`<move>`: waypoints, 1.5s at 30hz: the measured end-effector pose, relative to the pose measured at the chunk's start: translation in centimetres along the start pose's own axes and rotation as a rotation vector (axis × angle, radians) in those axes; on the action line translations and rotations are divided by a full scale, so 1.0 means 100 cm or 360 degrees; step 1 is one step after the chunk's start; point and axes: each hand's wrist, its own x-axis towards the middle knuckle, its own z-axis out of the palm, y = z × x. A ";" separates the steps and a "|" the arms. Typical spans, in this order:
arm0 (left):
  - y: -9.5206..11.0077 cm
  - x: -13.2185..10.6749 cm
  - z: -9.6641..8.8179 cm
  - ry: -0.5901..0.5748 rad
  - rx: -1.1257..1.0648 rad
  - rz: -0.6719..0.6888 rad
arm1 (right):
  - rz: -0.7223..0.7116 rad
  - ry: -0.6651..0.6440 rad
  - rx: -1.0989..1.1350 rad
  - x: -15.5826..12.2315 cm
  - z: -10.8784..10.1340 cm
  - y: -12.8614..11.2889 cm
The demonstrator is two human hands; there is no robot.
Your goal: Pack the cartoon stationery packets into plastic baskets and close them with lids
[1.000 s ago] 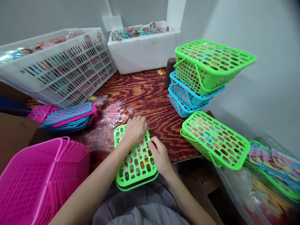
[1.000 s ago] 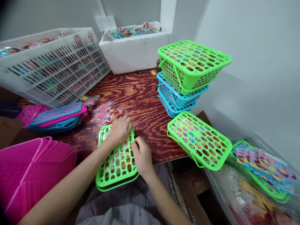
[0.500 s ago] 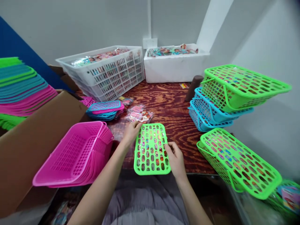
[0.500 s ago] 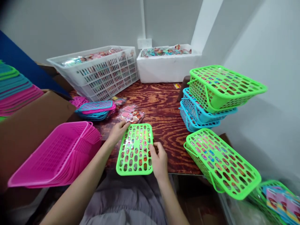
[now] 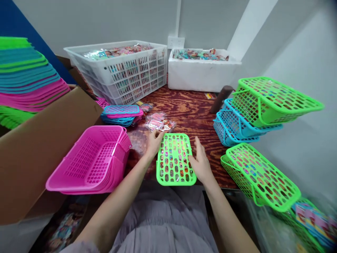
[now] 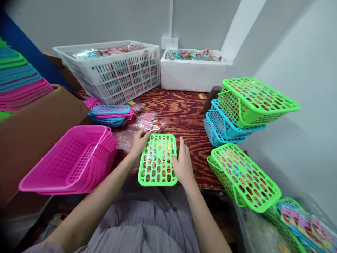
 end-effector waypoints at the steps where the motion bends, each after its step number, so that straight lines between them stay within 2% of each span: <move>1: 0.002 -0.004 -0.003 0.0053 0.0025 0.0011 | -0.0108 -0.0014 -0.0135 0.011 -0.002 -0.006; 3: 0.008 -0.021 -0.014 0.0186 0.0078 0.0036 | -0.0198 -0.0104 -0.0345 0.034 -0.003 -0.020; 6: 0.015 -0.069 -0.040 0.0245 0.0187 0.0044 | -0.0191 -0.0319 -0.0626 0.061 0.004 -0.036; 9: 0.015 -0.127 -0.061 -0.0223 0.0266 -0.0069 | -0.0269 -0.0499 -0.0835 0.071 0.019 -0.040; 11: 0.012 -0.156 -0.066 -0.0447 0.0197 -0.0216 | -0.0371 -0.0513 -0.0932 0.070 0.028 -0.038; 13: 0.009 -0.173 -0.065 -0.0511 0.0136 -0.0346 | -0.0451 -0.0482 -0.1008 0.067 0.035 -0.037; 15: 0.007 -0.177 -0.062 -0.0496 0.0089 -0.0424 | -0.0489 -0.0459 -0.1077 0.064 0.038 -0.037; 20: 0.005 -0.158 -0.052 -0.0566 -0.0099 -0.0454 | -0.0354 -0.0413 -0.1303 0.069 0.027 -0.034; 25: 0.004 -0.124 -0.022 -0.0770 -0.0399 -0.0443 | 0.0116 -0.0382 -0.1594 0.090 -0.008 -0.010; 29: 0.002 -0.099 -0.009 -0.0745 -0.0441 -0.0383 | 0.0402 -0.0411 -0.1561 0.100 -0.034 0.009; 32: -0.003 -0.071 -0.016 -0.0517 -0.0315 -0.0268 | 0.0511 -0.0455 -0.1214 0.096 -0.042 0.018; 35: -0.005 -0.038 -0.028 -0.0273 -0.0125 -0.0189 | 0.0541 -0.0557 -0.0836 0.078 -0.044 0.022; 38: 0.000 -0.018 -0.038 -0.0191 0.0051 -0.0176 | 0.0612 -0.0589 -0.0565 0.051 -0.043 0.025; 40: 0.004 -0.015 -0.040 -0.0163 0.0138 -0.0168 | 0.0634 -0.0477 -0.0447 0.038 -0.041 0.026; 42: 0.007 -0.016 -0.040 -0.0142 0.0188 -0.0163 | 0.0594 -0.0222 -0.0320 0.036 -0.036 0.026; 44: 0.007 -0.015 -0.037 -0.0146 0.0188 -0.0167 | 0.0605 -0.0032 0.0040 0.043 -0.029 0.026; 45: 0.005 -0.014 -0.035 -0.0152 0.0170 -0.0169 | 0.0633 -0.0018 0.0257 0.049 -0.024 0.026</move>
